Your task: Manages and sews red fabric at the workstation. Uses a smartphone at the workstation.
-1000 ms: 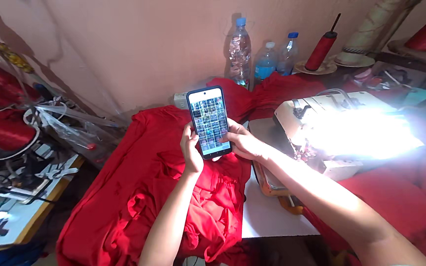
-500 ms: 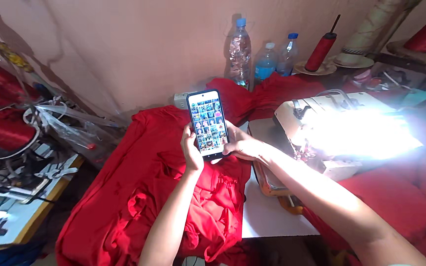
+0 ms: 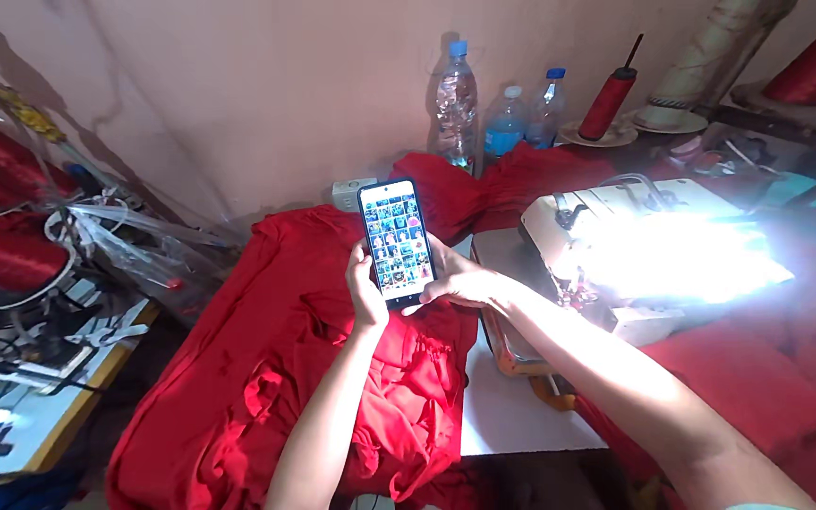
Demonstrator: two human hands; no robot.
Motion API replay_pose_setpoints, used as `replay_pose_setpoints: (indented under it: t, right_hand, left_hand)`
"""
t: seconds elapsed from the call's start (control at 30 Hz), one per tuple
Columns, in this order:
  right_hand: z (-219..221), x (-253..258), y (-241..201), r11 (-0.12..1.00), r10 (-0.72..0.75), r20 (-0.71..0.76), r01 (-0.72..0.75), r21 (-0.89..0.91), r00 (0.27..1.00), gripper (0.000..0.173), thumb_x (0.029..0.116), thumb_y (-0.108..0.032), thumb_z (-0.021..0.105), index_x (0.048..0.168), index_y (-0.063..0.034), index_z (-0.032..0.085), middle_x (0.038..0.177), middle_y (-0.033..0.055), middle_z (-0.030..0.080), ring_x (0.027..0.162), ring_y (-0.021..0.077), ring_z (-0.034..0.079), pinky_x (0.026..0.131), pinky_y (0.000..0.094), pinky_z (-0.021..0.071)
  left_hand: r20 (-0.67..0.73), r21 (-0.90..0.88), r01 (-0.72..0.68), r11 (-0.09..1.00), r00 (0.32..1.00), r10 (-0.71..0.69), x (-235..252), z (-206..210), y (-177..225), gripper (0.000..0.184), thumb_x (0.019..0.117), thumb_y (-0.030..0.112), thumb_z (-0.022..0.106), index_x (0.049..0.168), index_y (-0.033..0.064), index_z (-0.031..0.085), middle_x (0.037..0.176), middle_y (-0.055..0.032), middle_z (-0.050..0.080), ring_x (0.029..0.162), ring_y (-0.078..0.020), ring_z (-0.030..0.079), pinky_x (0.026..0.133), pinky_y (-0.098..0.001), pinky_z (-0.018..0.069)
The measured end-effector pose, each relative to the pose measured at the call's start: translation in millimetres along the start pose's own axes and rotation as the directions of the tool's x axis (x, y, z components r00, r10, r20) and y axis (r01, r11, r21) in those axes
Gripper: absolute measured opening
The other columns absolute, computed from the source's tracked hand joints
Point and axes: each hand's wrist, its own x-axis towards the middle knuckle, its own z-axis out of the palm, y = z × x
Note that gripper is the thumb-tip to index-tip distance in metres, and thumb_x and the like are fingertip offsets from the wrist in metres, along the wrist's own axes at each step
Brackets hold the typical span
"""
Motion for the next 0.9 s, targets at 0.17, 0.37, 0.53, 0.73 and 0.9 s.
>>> replay_pose_setpoints:
  t: [0.17, 0.37, 0.53, 0.73, 0.9]
  right_hand:
    - [-1, 2, 1, 1.0, -0.005, 0.009, 0.005, 0.029, 1.0, 0.082, 0.0736, 0.016, 0.052, 0.144, -0.0179, 0.028, 0.121, 0.008, 0.064, 0.104, 0.0232, 0.071, 0.08, 0.0424, 0.0644]
    - [-3, 6, 4, 0.999, 0.041, 0.023, -0.041, -0.009, 0.999, 0.081, 0.0795, 0.016, 0.047, 0.148, -0.0199, 0.022, 0.122, 0.0067, 0.062, 0.103, 0.0222, 0.07, 0.079, 0.0432, 0.064]
    - [-6, 2, 5, 0.998, 0.064, -0.009, -0.064, 0.003, 0.998, 0.083, 0.0797, 0.017, 0.043, 0.15, -0.0219, 0.021, 0.121, 0.0074, 0.062, 0.102, 0.0229, 0.07, 0.079, 0.0429, 0.0636]
    - [-4, 1, 4, 0.994, 0.1, -0.086, -0.096, 0.049, 0.991, 0.077, 0.0843, 0.016, 0.037, 0.15, -0.021, 0.023, 0.112, 0.0082, 0.061, 0.097, 0.023, 0.07, 0.077, 0.0433, 0.062]
    - [-7, 2, 6, 0.992, 0.105, -0.081, -0.098, 0.083, 0.991, 0.068, 0.0888, 0.008, 0.032, 0.149, -0.0234, 0.027, 0.117, 0.0074, 0.062, 0.098, 0.0216, 0.069, 0.075, 0.0407, 0.061]
  left_hand:
    - [-0.03, -0.003, 0.021, 1.0, 0.999, -0.021, 3, -1, -2, 0.044, 0.0958, 0.013, 0.02, 0.122, 0.0102, 0.055, 0.099, 0.0038, 0.068, 0.091, -0.0042, 0.067, 0.083, -0.0282, 0.0579]
    - [-0.076, 0.099, -0.05, 0.994, 0.995, 0.058, 1, -4, -7, 0.044, 0.0957, 0.015, 0.025, 0.126, 0.0053, 0.055, 0.105, 0.0034, 0.064, 0.095, -0.0016, 0.064, 0.086, -0.0274, 0.0555]
    - [-0.061, 0.119, -0.059, 0.991, 0.996, 0.066, -1, -2, -8, 0.043, 0.0969, 0.016, 0.026, 0.126, 0.004, 0.055, 0.105, 0.0036, 0.064, 0.093, -0.0005, 0.064, 0.084, -0.0255, 0.0557]
    - [-0.038, 0.125, -0.067, 0.99, 0.997, 0.072, -1, -1, -10, 0.04, 0.0992, 0.016, 0.026, 0.123, 0.0058, 0.056, 0.099, 0.0061, 0.064, 0.09, 0.0012, 0.064, 0.082, -0.0239, 0.0559]
    - [-0.048, 0.123, -0.073, 0.99, 0.996, 0.079, -1, -1, -10, 0.04, 0.0996, 0.015, 0.025, 0.123, 0.0045, 0.056, 0.101, 0.0047, 0.064, 0.091, 0.0002, 0.064, 0.083, -0.0248, 0.056]
